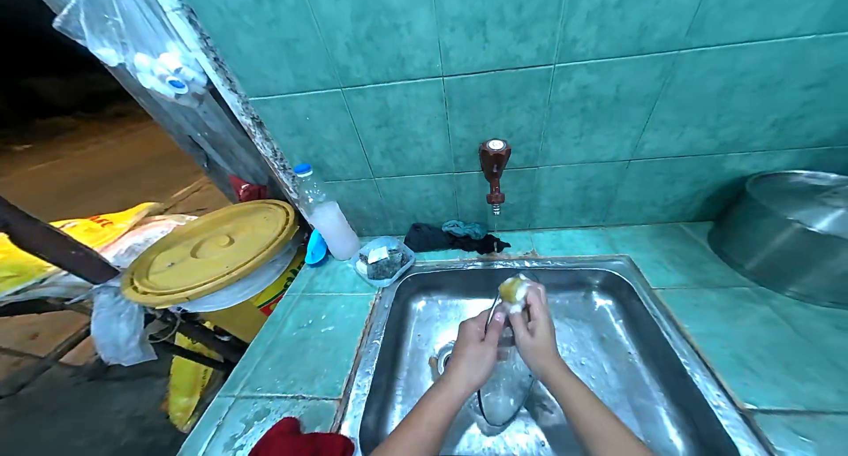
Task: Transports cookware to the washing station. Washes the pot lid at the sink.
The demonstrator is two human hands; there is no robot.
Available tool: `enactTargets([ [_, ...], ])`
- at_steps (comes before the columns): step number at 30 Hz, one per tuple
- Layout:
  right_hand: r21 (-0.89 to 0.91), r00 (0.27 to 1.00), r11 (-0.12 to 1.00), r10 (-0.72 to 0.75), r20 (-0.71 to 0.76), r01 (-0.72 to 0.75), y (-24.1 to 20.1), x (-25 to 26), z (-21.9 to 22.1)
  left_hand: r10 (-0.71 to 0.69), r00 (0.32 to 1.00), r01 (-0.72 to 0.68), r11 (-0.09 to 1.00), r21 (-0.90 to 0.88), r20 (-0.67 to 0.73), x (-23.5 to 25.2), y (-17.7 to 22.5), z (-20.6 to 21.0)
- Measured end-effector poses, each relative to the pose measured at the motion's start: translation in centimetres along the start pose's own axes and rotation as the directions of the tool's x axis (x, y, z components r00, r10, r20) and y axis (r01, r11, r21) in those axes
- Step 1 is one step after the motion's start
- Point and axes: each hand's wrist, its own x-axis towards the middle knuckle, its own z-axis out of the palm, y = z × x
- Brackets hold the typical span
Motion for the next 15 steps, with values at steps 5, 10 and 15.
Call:
enactTargets([
  [5, 0.043, 0.875, 0.877, 0.481, -0.061, -0.479, 2.7, 2.2, -1.5, 0.085, 0.996, -0.086, 0.996, 0.025, 0.013, -2.0, -1.2, 0.7],
  [10, 0.147, 0.968, 0.958, 0.237, 0.076, -0.246, -3.5, -1.8, 1.2, 0.184, 0.981, -0.173, 0.972, 0.158, -0.062, -1.2, -1.9, 0.2],
  [15, 0.117, 0.831, 0.825, 0.556, 0.015, -0.553, 0.7, 1.6, -0.7, 0.150, 0.989, -0.149, 0.986, 0.081, -0.008, -2.8, -2.4, 0.6],
])
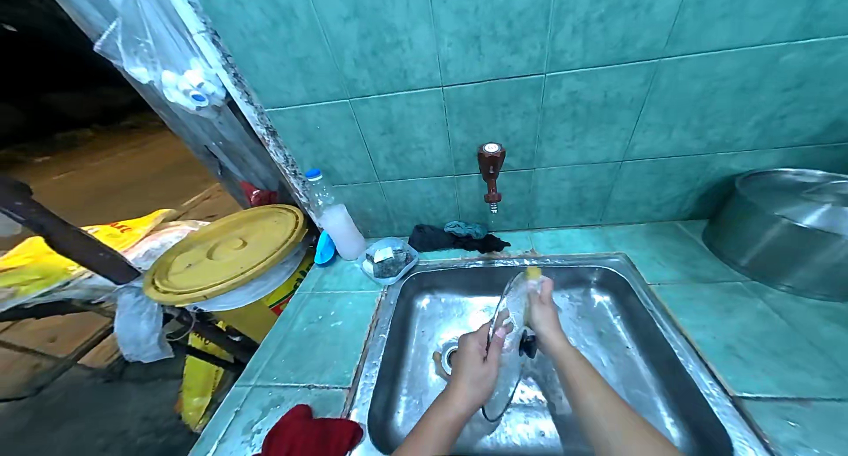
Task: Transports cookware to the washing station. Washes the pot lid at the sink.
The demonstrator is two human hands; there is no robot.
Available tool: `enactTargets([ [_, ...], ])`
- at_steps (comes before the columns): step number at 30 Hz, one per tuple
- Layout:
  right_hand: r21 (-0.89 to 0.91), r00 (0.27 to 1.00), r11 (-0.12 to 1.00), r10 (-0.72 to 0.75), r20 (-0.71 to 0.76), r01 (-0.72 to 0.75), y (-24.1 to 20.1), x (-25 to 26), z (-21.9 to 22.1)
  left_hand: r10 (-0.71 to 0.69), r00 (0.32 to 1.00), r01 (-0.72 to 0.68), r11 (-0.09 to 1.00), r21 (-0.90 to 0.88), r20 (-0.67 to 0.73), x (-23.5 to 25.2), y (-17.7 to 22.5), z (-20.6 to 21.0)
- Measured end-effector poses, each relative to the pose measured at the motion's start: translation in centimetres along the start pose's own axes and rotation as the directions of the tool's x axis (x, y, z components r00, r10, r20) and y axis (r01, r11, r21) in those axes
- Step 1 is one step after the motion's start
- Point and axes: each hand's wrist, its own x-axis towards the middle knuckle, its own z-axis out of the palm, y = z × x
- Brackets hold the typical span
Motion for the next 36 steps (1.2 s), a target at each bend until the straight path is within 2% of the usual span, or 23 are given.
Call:
enactTargets([
  [1, 0.013, 0.999, 0.999, 0.043, -0.004, -0.043, -0.1, 0.2, 0.0, 0.004, 1.000, -0.004, 1.000, -0.004, -0.007, -0.1, -0.1, 0.1],
  [2, 0.006, 1.000, 1.000, 0.018, 0.012, -0.018, -0.6, -0.4, 0.4, 0.014, 1.000, -0.014, 1.000, 0.000, -0.020, 0.1, -0.2, -0.1],
  [4, -0.007, 0.978, 0.981, -0.192, 0.082, 0.193, -1.8, -3.4, 2.1, 0.042, 0.998, -0.038, 0.998, 0.057, -0.056, 0.7, -0.2, -0.7],
  [6, 0.020, 0.911, 0.923, -0.381, 0.154, 0.383, -2.2, -5.1, 3.3, 0.082, 0.992, -0.070, 0.990, 0.125, -0.092, 1.2, -0.1, -1.1],
  [8, 0.007, 0.939, 0.952, -0.305, 0.159, 0.307, -1.7, -3.2, 2.5, 0.029, 0.999, -0.025, 0.996, 0.085, -0.043, 0.8, -0.5, -1.4],
  [10, 0.017, 0.989, 0.994, -0.112, 0.092, 0.111, -0.6, 0.5, 0.5, 0.034, 0.999, -0.035, 0.999, 0.042, 0.014, 0.0, -1.0, -1.3],
  [12, 0.064, 0.998, 0.997, 0.045, 0.036, -0.048, 1.7, 2.8, -1.5, 0.091, 0.996, -0.090, 0.996, -0.003, 0.009, -1.1, -1.8, -0.9],
  [14, 0.099, 0.996, 0.992, 0.080, -0.048, -0.074, 3.4, 3.3, -2.1, 0.100, 0.995, -0.099, 0.992, -0.084, 0.012, -1.7, -2.1, -1.3],
  [15, 0.113, 0.995, 0.992, 0.064, -0.082, -0.055, 3.5, 3.2, -2.1, 0.056, 0.998, -0.053, 0.991, -0.119, 0.025, -1.6, -1.9, -1.7],
  [17, 0.073, 0.996, 0.997, -0.023, -0.083, 0.029, 2.6, 2.7, -1.9, -0.057, 0.997, 0.063, 0.986, -0.155, 0.043, -1.1, -1.3, -3.0],
  [20, -0.192, 0.953, 0.934, -0.293, 0.078, 0.302, 0.0, 1.4, -1.1, -0.092, 0.990, 0.107, 0.984, -0.144, 0.109, 0.3, -0.1, -3.9],
  [23, -0.339, 0.816, 0.743, -0.538, 0.212, 0.578, -1.8, -2.0, 1.6, -0.013, 0.999, 0.019, 0.993, -0.113, 0.050, 0.7, -0.1, -2.7],
  [25, -0.299, 0.734, 0.672, -0.641, 0.224, 0.677, -1.4, -3.5, 3.1, 0.120, 0.990, -0.122, 0.992, -0.026, -0.077, 0.7, -0.9, -1.6],
  [26, -0.273, 0.724, 0.672, -0.662, 0.194, 0.688, -0.9, -3.2, 3.2, 0.155, 0.983, -0.157, 0.988, -0.010, -0.094, 0.8, -1.2, -1.4],
  [27, -0.256, 0.757, 0.714, -0.631, 0.167, 0.652, -0.4, -2.5, 2.7, 0.145, 0.986, -0.148, 0.988, -0.034, -0.083, 0.7, -1.3, -1.3],
  [28, -0.237, 0.829, 0.795, -0.543, 0.134, 0.558, -0.2, -1.4, 2.0, 0.115, 0.992, -0.119, 0.990, -0.071, -0.052, 0.6, -1.3, -1.3],
  [30, -0.196, 0.969, 0.949, -0.244, 0.043, 0.248, -0.8, 1.0, 0.5, 0.070, 0.997, -0.072, 0.991, -0.113, -0.024, 0.4, -0.9, -1.2],
  [31, -0.179, 0.992, 0.976, -0.127, -0.003, 0.124, -1.1, 1.7, 0.3, 0.060, 0.998, -0.062, 0.991, -0.115, -0.022, 0.3, -0.8, -1.1],
  [32, -0.177, 0.996, 0.981, -0.084, -0.030, 0.078, -1.6, 1.8, 0.3, 0.056, 0.998, -0.058, 0.992, -0.109, -0.020, 0.4, -0.7, -1.1],
  [33, -0.192, 0.993, 0.975, -0.118, -0.026, 0.111, -2.2, 1.2, 0.5, 0.058, 0.998, -0.059, 0.993, -0.100, -0.015, 0.7, -0.6, -1.1],
  [34, -0.223, 0.974, 0.949, -0.225, 0.004, 0.220, -2.6, 0.1, 1.0, 0.069, 0.998, -0.070, 0.994, -0.081, -0.013, 0.9, -0.5, -1.1],
  [36, -0.281, 0.886, 0.840, -0.448, 0.121, 0.464, -3.1, -2.7, 2.4, 0.136, 0.989, -0.135, 0.991, 0.019, -0.065, 1.5, -0.5, -1.2],
])
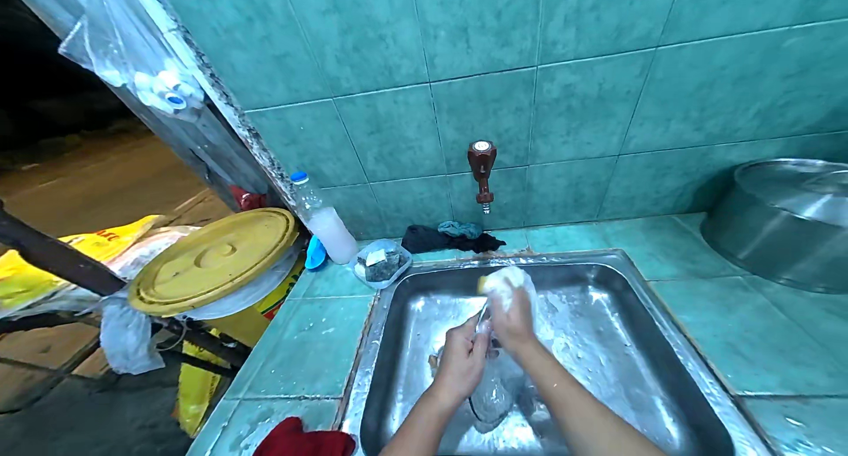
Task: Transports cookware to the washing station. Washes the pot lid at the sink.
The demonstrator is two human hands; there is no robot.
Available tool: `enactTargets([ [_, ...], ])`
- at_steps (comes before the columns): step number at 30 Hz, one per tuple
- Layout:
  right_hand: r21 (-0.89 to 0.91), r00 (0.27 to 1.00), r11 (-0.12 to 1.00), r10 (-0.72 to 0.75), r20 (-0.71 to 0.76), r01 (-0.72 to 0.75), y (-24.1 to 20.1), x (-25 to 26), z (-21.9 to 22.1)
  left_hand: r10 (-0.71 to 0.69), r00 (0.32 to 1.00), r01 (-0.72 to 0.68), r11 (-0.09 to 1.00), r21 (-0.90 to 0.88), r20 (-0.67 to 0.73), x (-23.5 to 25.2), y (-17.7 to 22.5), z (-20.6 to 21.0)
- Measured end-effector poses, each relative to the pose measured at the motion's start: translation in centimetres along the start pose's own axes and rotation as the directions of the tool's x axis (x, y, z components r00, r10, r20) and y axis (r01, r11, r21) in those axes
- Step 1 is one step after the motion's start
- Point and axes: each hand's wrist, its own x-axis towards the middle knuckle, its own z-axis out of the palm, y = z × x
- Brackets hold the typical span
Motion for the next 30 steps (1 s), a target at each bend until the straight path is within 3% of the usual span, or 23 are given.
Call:
enactTargets([
  [3, -0.055, 0.991, 0.990, -0.127, 0.033, 0.129, 0.3, -0.1, 0.6, 0.014, 1.000, -0.012, 0.996, 0.085, -0.019, -0.1, -0.4, -0.5],
  [4, -0.055, 0.996, 0.994, -0.088, 0.032, 0.090, 1.1, 1.0, 0.1, -0.001, 1.000, 0.002, 0.998, 0.065, -0.020, -0.4, -0.5, -0.5],
  [7, 0.025, 0.973, 0.972, 0.232, -0.011, -0.232, 4.5, 3.7, -1.4, -0.002, 1.000, 0.002, 1.000, 0.014, -0.022, -2.0, -1.3, -0.2],
  [9, 0.056, 0.950, 0.952, 0.304, -0.067, -0.300, 4.6, 3.9, -1.2, 0.026, 1.000, -0.026, 1.000, 0.015, -0.016, -2.0, -1.5, -0.2],
  [10, 0.055, 0.962, 0.964, 0.264, -0.063, -0.261, 3.5, 3.5, -1.1, 0.028, 1.000, -0.028, 0.999, 0.023, -0.006, -1.8, -1.4, -0.3],
  [12, 0.001, 0.999, 0.999, 0.043, -0.022, -0.043, 1.1, 1.7, -0.3, 0.041, 0.999, -0.037, 0.996, 0.085, -0.035, -1.1, -0.9, -0.1],
  [14, -0.071, 0.981, 0.979, -0.192, -0.024, 0.190, 0.2, 0.1, 1.1, 0.040, 0.998, -0.033, 0.992, 0.118, -0.052, -0.9, -0.6, -0.1],
  [15, -0.083, 0.975, 0.972, -0.223, -0.020, 0.221, 0.5, 0.1, 1.1, 0.037, 0.998, -0.031, 0.993, 0.117, -0.055, -0.9, -0.7, -0.2],
  [16, -0.082, 0.980, 0.977, -0.197, 0.001, 0.196, 1.3, 0.8, 0.6, 0.042, 0.997, -0.035, 0.994, 0.108, -0.064, -1.0, -1.0, -0.1],
  [18, -0.055, 1.000, 0.998, 0.011, 0.025, -0.009, 3.8, 2.6, -0.8, 0.054, 0.996, -0.046, 0.995, 0.091, -0.078, -2.4, -1.7, -0.1],
  [20, -0.010, 0.965, 0.965, 0.260, -0.021, -0.260, 5.2, 4.0, -2.0, 0.068, 0.994, -0.061, 0.995, 0.077, -0.083, -3.4, -2.1, -0.4],
  [21, -0.017, 0.952, 0.953, 0.303, -0.038, -0.303, 5.1, 4.2, -2.3, 0.038, 0.997, -0.033, 0.997, 0.068, -0.074, -3.4, -1.9, -0.8],
  [23, -0.095, 0.972, 0.967, 0.236, 0.006, -0.234, 3.4, 3.7, -2.6, -0.104, 0.994, 0.105, 0.993, 0.046, -0.018, -2.5, -0.9, -1.8],
  [25, -0.199, 0.992, 0.980, 0.045, 0.114, -0.022, 0.9, 2.0, -1.9, -0.164, 0.986, 0.162, 0.986, 0.034, 0.042, -1.4, 0.1, -2.5],
  [27, -0.223, 0.979, 0.956, -0.167, 0.116, 0.190, -0.5, 0.5, -0.5, -0.160, 0.987, 0.160, 0.987, 0.007, -0.012, -0.8, 0.6, -2.0],
  [28, -0.203, 0.974, 0.954, -0.203, 0.103, 0.221, -0.6, 0.4, -0.3, -0.149, 0.988, 0.148, 0.989, -0.024, -0.036, -0.8, 0.5, -1.6],
  [30, -0.073, 0.992, 0.996, -0.046, 0.115, 0.055, 0.5, 1.4, -1.6, -0.138, 0.990, 0.132, 0.985, -0.109, -0.042, -1.1, 0.1, -1.2],
])
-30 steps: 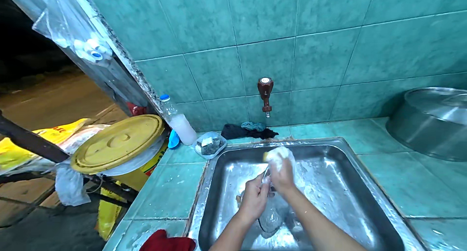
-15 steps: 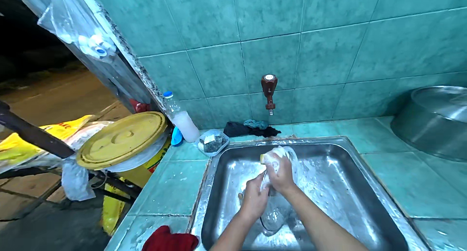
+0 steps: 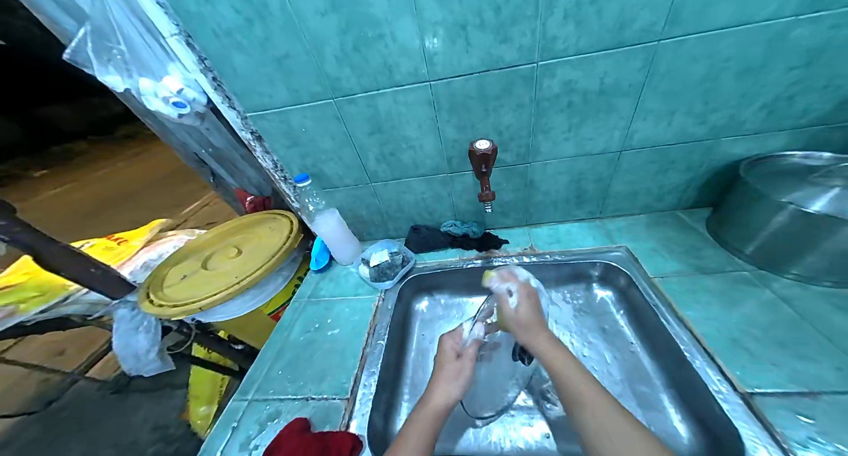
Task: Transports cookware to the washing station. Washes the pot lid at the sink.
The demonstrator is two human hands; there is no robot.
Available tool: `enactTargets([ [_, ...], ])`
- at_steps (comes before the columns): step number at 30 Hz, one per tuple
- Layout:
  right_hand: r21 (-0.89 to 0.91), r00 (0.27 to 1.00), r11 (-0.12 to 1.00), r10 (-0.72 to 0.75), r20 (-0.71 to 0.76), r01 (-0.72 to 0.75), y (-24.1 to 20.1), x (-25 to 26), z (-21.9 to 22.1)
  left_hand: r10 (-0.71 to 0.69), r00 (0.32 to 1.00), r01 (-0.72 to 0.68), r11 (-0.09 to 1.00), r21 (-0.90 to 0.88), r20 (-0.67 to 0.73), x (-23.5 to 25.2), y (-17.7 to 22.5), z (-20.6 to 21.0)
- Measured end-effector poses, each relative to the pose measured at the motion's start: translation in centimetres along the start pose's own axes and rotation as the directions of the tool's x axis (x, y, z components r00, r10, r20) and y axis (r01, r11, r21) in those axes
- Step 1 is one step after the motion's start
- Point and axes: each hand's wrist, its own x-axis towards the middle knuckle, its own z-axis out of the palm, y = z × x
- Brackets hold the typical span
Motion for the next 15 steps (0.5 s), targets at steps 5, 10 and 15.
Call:
enactTargets([
  [5, 0.563, 0.825, 0.706, 0.560, -0.075, -0.428, 7.3, 1.0, -1.5, 0.006, 1.000, -0.006, 1.000, -0.020, 0.021, -0.7, -0.4, 0.0],
  [10, 0.675, 0.801, 0.652, 0.580, -0.151, -0.345, 5.0, 0.9, -1.8, -0.030, 0.999, 0.031, 0.999, -0.036, 0.032, -0.2, 0.2, 0.5],
  [15, 0.653, 0.729, 0.689, 0.616, -0.299, -0.314, 6.9, 1.5, -2.7, -0.023, 0.997, 0.025, 0.999, -0.028, 0.068, -0.6, 0.2, 0.5],
])
